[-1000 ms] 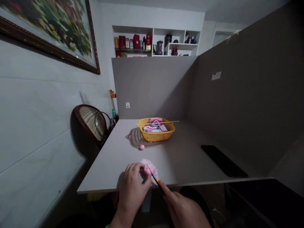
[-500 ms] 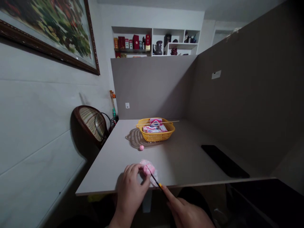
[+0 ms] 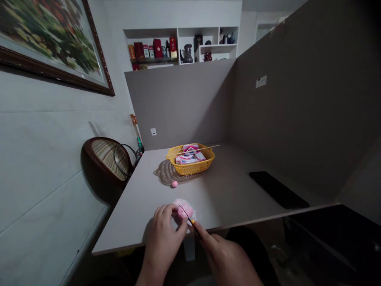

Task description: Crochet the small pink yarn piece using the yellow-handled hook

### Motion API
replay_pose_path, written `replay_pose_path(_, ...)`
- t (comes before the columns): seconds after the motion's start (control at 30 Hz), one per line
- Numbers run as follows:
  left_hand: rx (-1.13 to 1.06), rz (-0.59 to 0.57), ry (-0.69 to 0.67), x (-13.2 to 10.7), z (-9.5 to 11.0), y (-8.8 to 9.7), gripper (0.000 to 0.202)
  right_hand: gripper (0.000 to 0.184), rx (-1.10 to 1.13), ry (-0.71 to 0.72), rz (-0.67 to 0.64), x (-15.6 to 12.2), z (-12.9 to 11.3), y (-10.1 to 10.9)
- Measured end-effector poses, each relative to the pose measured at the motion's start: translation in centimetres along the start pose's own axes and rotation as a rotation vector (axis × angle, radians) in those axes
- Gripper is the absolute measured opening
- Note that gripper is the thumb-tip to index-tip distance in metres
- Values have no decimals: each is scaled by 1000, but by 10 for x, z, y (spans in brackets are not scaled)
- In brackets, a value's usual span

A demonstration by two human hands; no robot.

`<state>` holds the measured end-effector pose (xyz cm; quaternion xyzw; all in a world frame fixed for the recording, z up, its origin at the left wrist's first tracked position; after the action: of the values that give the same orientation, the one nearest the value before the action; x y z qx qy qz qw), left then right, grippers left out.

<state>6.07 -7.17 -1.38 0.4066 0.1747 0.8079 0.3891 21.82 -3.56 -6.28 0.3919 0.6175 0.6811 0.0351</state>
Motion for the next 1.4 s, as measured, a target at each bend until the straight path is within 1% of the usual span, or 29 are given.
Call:
replay_pose_path(0.13,2,-34,23,2,-2,-2,9,68,-2,-29,9,-9,4,3)
replay_pose_path(0.3,-37,-60,18,0,-6,-3,11,62,-2,10,7,-23,8,14)
replay_pose_path(0.37,-45,-65,19,0,-6,-2,11,59,-9,2,-7,-21,6,16)
replay_pose_path(0.5,-34,-32,16,1,-4,0,10,60,11,-41,-8,-4,2,13)
replay_pose_path(0.57,-22,-18,-5,1,-2,0,9,61,25,-33,-1,1,-1,10)
replay_pose_path(0.67,30,16,-42,-1,0,-1,9,60,14,-18,2,2,-3,6)
replay_pose_path(0.83,75,62,-88,-3,4,-1,7,59,-18,-32,27,-6,-1,5)
replay_pose_path(1.0,67,55,-85,-3,3,-1,5,60,-22,7,10,-25,8,13)
replay_pose_path(1.07,49,50,-80,-3,3,-1,5,60,-20,5,1,-28,9,16)
replay_pose_path(1.13,30,48,-64,-2,2,-1,6,59,-31,-12,2,-22,6,17)
replay_pose_path(1.23,5,36,-38,-1,1,-1,8,61,-69,-29,17,-5,-1,15)
replay_pose_path(1.3,1,31,-34,-1,0,-1,9,62,-98,-21,31,2,-4,14)
replay_pose_path(1.4,11,42,-42,-2,-1,0,9,59,-111,9,27,-6,-1,12)
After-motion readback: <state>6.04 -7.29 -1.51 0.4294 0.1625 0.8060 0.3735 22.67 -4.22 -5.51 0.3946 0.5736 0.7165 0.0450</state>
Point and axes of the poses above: each hand's wrist, its own x-axis towards the middle knuckle, its own y-axis out of the back of the hand, z = x × y, the point moved 6 cm from there along x, towards the middle knuckle, and after that the axes turned 11 degrees about -x, right-handed, at the moved point
